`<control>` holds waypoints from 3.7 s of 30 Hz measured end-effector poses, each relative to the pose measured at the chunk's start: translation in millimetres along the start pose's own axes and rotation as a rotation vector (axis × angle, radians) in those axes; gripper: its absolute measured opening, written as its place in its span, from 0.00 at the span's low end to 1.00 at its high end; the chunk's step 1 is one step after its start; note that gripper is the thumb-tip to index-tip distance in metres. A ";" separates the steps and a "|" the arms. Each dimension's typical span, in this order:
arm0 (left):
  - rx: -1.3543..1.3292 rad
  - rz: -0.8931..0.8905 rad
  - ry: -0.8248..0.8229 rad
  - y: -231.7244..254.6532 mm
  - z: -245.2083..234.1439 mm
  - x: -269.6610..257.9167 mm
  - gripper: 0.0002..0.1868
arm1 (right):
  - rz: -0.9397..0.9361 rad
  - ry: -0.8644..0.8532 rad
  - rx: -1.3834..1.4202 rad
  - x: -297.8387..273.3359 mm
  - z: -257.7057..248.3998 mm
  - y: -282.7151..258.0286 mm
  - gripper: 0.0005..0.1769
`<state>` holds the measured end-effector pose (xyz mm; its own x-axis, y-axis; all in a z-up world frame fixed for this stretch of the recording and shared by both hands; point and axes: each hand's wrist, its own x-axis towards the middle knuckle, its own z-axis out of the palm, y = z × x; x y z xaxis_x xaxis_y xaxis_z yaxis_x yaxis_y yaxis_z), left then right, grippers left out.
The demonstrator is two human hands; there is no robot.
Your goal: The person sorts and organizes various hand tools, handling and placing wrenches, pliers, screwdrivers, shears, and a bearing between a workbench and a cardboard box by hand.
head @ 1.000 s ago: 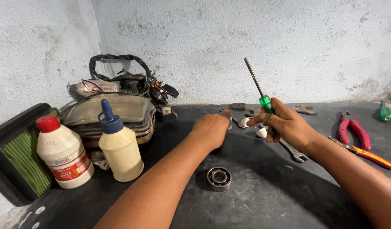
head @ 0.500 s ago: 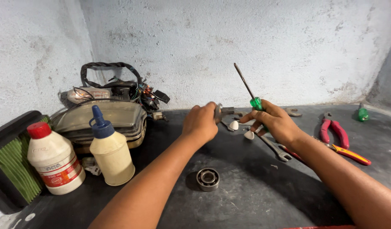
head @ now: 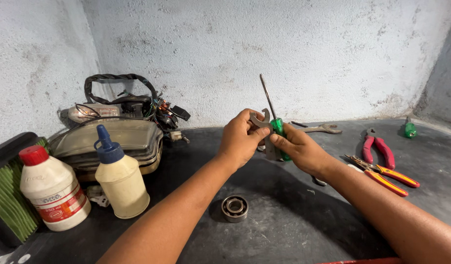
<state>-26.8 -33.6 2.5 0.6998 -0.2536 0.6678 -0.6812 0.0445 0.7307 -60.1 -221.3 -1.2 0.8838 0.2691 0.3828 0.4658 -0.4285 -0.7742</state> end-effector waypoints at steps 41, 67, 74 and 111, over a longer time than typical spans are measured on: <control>1.213 1.026 -0.115 41.2 -16.8 -18.6 0.30 | 0.196 0.388 -0.201 -68.8 -56.0 -45.8 0.17; 0.948 0.712 -0.294 156.2 165.4 -44.1 0.45 | 0.087 0.702 -0.436 -181.3 -133.5 18.1 0.11; 0.851 0.611 -0.321 153.3 222.2 -71.0 0.52 | -0.085 0.692 -0.360 -219.5 -150.8 33.8 0.22; 0.237 0.762 -0.745 14.2 554.8 -241.9 0.42 | 0.528 1.408 -0.905 -595.9 -242.4 214.4 0.15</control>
<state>-325.1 -507.7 -227.2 -0.1754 -0.7633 0.6218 -0.9604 0.2714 0.0622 -476.1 -682.6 -273.1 0.0691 -0.7201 0.6905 -0.4149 -0.6502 -0.6365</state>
